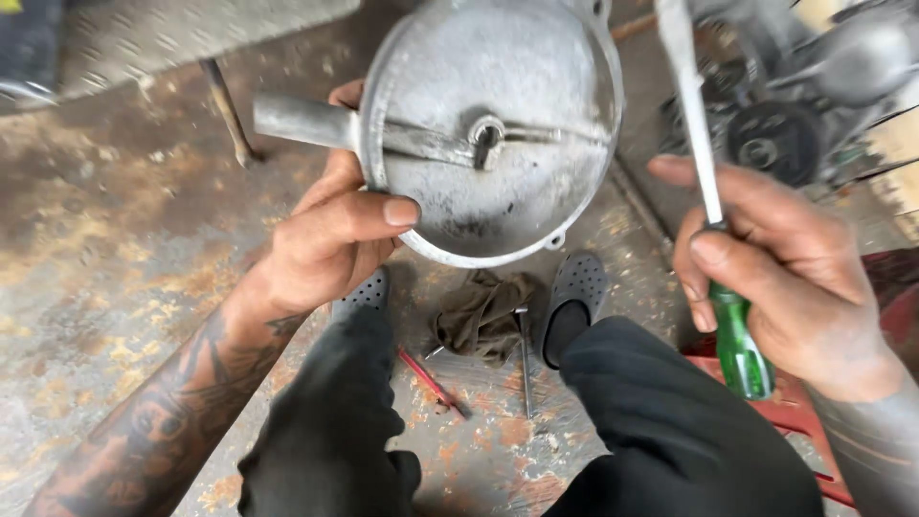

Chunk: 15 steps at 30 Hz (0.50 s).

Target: The person uses a green-handled screwdriver to scrape and clean the interior of a metallic mechanical housing. They wipe the part with a cloth and continue scraping different areas of the component while sitting on the floor.

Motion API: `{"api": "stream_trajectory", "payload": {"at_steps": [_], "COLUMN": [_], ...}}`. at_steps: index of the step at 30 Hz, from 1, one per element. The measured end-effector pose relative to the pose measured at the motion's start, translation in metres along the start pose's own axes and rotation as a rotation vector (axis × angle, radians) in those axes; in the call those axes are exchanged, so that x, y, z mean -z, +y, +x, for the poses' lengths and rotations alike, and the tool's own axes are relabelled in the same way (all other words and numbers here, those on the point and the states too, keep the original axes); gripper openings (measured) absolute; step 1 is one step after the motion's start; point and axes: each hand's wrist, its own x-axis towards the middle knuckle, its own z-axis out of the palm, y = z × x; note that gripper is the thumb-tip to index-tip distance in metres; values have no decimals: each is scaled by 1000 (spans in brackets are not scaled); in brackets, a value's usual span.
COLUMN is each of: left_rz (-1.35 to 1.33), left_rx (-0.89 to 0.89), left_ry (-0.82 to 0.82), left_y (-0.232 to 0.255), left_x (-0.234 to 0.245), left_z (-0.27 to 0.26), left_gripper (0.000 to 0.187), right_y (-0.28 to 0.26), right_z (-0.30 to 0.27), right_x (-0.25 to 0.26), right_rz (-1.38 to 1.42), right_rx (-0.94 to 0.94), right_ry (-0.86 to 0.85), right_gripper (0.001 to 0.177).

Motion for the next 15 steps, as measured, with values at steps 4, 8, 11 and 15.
{"api": "stream_trajectory", "payload": {"at_steps": [4, 8, 11, 15], "left_rz": [122, 114, 209, 223], "left_rx": [-18, 108, 98, 188], "left_ry": [-137, -56, -109, -160], "left_y": [30, 54, 65, 56], "left_x": [-58, -120, -155, -159], "left_z": [-9, -27, -34, -22], "left_gripper": [86, 69, 78, 74], "right_y": [-42, -87, -88, -41], "right_z": [-45, -79, -69, -42], "right_x": [1, -1, 14, 39], "right_rz": [-78, -427, -388, -65], "right_rx": [78, 27, 181, 281], "right_ry": [4, 200, 211, 31], "right_gripper": [53, 46, 49, 51]}}
